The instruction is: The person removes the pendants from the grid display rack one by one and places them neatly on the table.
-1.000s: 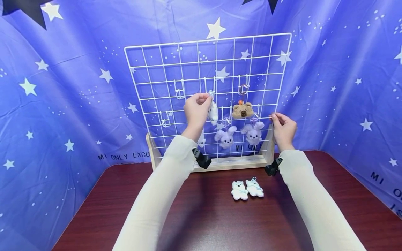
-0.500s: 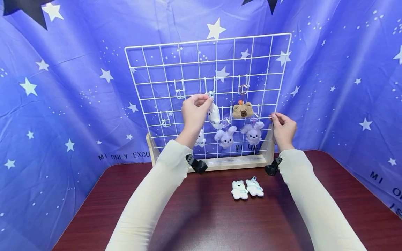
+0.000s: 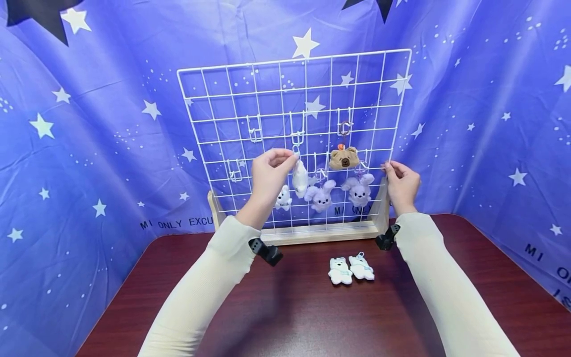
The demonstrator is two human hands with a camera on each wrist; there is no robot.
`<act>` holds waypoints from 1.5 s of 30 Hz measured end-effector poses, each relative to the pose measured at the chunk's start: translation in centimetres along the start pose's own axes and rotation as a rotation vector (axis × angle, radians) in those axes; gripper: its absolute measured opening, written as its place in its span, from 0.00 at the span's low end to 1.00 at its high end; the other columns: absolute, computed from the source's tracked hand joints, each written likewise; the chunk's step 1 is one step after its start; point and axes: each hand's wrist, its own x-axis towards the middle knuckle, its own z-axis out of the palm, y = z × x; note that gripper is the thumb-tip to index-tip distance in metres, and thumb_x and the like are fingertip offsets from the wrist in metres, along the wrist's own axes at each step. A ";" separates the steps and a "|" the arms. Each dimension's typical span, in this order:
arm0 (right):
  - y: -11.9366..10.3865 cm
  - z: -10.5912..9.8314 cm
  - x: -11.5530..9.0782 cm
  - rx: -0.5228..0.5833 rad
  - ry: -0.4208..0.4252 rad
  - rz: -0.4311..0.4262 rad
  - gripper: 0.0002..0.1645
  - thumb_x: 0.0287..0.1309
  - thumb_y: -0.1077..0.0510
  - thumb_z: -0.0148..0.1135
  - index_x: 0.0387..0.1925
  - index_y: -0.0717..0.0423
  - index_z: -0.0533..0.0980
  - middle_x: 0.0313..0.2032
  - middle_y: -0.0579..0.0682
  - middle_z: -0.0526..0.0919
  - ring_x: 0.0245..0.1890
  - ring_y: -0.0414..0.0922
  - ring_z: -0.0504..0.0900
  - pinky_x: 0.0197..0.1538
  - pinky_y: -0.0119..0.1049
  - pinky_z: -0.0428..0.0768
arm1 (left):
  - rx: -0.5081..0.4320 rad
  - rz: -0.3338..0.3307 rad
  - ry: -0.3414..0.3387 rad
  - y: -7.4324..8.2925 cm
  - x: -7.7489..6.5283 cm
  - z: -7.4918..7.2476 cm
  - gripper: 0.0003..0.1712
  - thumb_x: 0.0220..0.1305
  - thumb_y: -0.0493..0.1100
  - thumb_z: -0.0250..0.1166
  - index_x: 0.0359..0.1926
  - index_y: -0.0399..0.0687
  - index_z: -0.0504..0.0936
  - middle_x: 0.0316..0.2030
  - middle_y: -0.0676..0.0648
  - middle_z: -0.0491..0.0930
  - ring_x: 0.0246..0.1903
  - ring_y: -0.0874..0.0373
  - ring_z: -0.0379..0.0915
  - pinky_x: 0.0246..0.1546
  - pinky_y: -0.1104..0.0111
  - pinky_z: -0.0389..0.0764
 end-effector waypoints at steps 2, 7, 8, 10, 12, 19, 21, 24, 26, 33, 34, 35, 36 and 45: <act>0.0 0.0 -0.1 -0.007 -0.004 0.008 0.17 0.60 0.55 0.61 0.45 0.64 0.81 0.39 0.53 0.86 0.26 0.21 0.77 0.39 0.18 0.75 | -0.026 -0.014 -0.024 -0.3 -0.6 -0.3 0.06 0.55 0.37 0.68 0.33 0.38 0.83 0.27 0.48 0.83 0.26 0.65 0.76 0.32 0.75 0.75; -0.2 0.0 -0.3 -0.020 -0.010 0.024 0.17 0.61 0.55 0.61 0.45 0.63 0.81 0.41 0.58 0.84 0.27 0.21 0.77 0.40 0.19 0.76 | -0.065 -0.045 -0.060 -1.3 -2.2 -1.0 0.06 0.55 0.36 0.68 0.33 0.37 0.82 0.23 0.54 0.82 0.26 0.62 0.77 0.28 0.75 0.72; -0.2 0.0 -0.3 -0.017 -0.010 0.025 0.17 0.61 0.55 0.61 0.45 0.63 0.81 0.41 0.58 0.84 0.27 0.21 0.77 0.40 0.19 0.76 | -0.069 -0.049 -0.067 -1.6 -2.6 -1.1 0.06 0.55 0.36 0.68 0.33 0.37 0.83 0.23 0.54 0.81 0.26 0.61 0.77 0.28 0.75 0.71; -0.1 -0.1 -0.4 -0.019 -0.009 0.025 0.17 0.61 0.55 0.61 0.45 0.63 0.81 0.41 0.57 0.85 0.27 0.21 0.77 0.40 0.19 0.75 | -0.072 -0.057 -0.077 -2.0 -3.3 -1.3 0.06 0.54 0.36 0.69 0.33 0.36 0.82 0.22 0.56 0.81 0.26 0.61 0.77 0.26 0.76 0.70; -0.1 0.0 -0.4 -0.015 -0.008 0.024 0.17 0.60 0.55 0.61 0.45 0.63 0.81 0.41 0.56 0.85 0.27 0.21 0.77 0.40 0.19 0.75 | -0.076 -0.061 -0.089 -2.4 -4.0 -1.5 0.06 0.54 0.35 0.68 0.33 0.35 0.82 0.21 0.56 0.81 0.26 0.61 0.77 0.26 0.75 0.70; 0.1 0.0 -0.3 -0.015 0.000 0.003 0.16 0.60 0.56 0.61 0.44 0.64 0.81 0.39 0.55 0.86 0.26 0.21 0.77 0.39 0.18 0.75 | -0.071 -0.098 -0.089 -4.1 -6.1 -2.1 0.07 0.54 0.34 0.68 0.34 0.33 0.82 0.21 0.55 0.81 0.25 0.65 0.76 0.31 0.74 0.75; 0.2 0.0 -0.4 -0.012 -0.001 0.001 0.16 0.60 0.56 0.62 0.44 0.64 0.81 0.39 0.54 0.86 0.26 0.21 0.77 0.39 0.18 0.75 | -0.072 -0.117 -0.086 -4.7 -6.7 -2.3 0.07 0.54 0.34 0.68 0.34 0.33 0.82 0.22 0.55 0.81 0.26 0.65 0.76 0.32 0.74 0.75; 0.3 0.0 -0.4 -0.001 -0.002 0.004 0.16 0.60 0.55 0.62 0.44 0.64 0.81 0.37 0.52 0.86 0.27 0.22 0.78 0.39 0.18 0.75 | -0.073 -0.137 -0.082 -5.8 -7.6 -2.5 0.08 0.53 0.33 0.68 0.34 0.32 0.82 0.23 0.54 0.81 0.26 0.65 0.76 0.31 0.75 0.75; 0.4 0.0 -0.3 0.009 0.001 0.010 0.16 0.60 0.55 0.62 0.44 0.64 0.81 0.36 0.50 0.87 0.27 0.23 0.78 0.39 0.18 0.75 | -0.074 -0.145 -0.086 -6.5 -8.3 -2.7 0.08 0.53 0.33 0.68 0.34 0.31 0.81 0.24 0.53 0.81 0.26 0.66 0.75 0.30 0.75 0.75; -0.1 0.0 -0.2 0.008 0.003 0.006 0.16 0.60 0.56 0.62 0.44 0.64 0.81 0.36 0.49 0.87 0.26 0.22 0.77 0.39 0.18 0.75 | -0.076 -0.176 -0.100 -9.5 -10.6 -2.9 0.09 0.54 0.32 0.67 0.35 0.28 0.81 0.26 0.49 0.82 0.27 0.67 0.75 0.31 0.76 0.76; -0.1 0.0 -0.2 0.007 0.002 0.002 0.16 0.60 0.56 0.62 0.44 0.64 0.81 0.37 0.50 0.87 0.26 0.22 0.77 0.39 0.18 0.75 | -0.074 -0.184 -0.102 -9.9 -11.0 -2.9 0.09 0.53 0.32 0.67 0.35 0.28 0.80 0.26 0.49 0.82 0.27 0.67 0.75 0.31 0.76 0.76; -0.1 0.0 -0.1 0.007 0.003 -0.001 0.16 0.60 0.56 0.62 0.44 0.64 0.81 0.38 0.52 0.86 0.27 0.22 0.77 0.39 0.18 0.75 | -0.071 -0.191 -0.105 -10.2 -11.3 -2.9 0.09 0.53 0.32 0.67 0.35 0.28 0.80 0.26 0.49 0.82 0.27 0.67 0.75 0.31 0.76 0.76; -0.1 0.0 -0.2 0.002 0.003 -0.003 0.16 0.60 0.56 0.61 0.44 0.64 0.81 0.38 0.53 0.86 0.27 0.21 0.77 0.39 0.18 0.75 | -0.063 -0.199 -0.109 -10.7 -11.7 -2.9 0.09 0.53 0.32 0.67 0.34 0.27 0.80 0.26 0.49 0.83 0.27 0.67 0.76 0.32 0.76 0.76; -0.3 -0.1 -0.2 -0.020 -0.007 -0.001 0.17 0.61 0.54 0.61 0.45 0.64 0.81 0.40 0.57 0.85 0.27 0.20 0.77 0.39 0.18 0.74 | -0.022 -0.287 -0.146 -13.3 -14.3 -3.1 0.09 0.53 0.33 0.68 0.34 0.30 0.81 0.25 0.48 0.81 0.26 0.66 0.74 0.29 0.77 0.73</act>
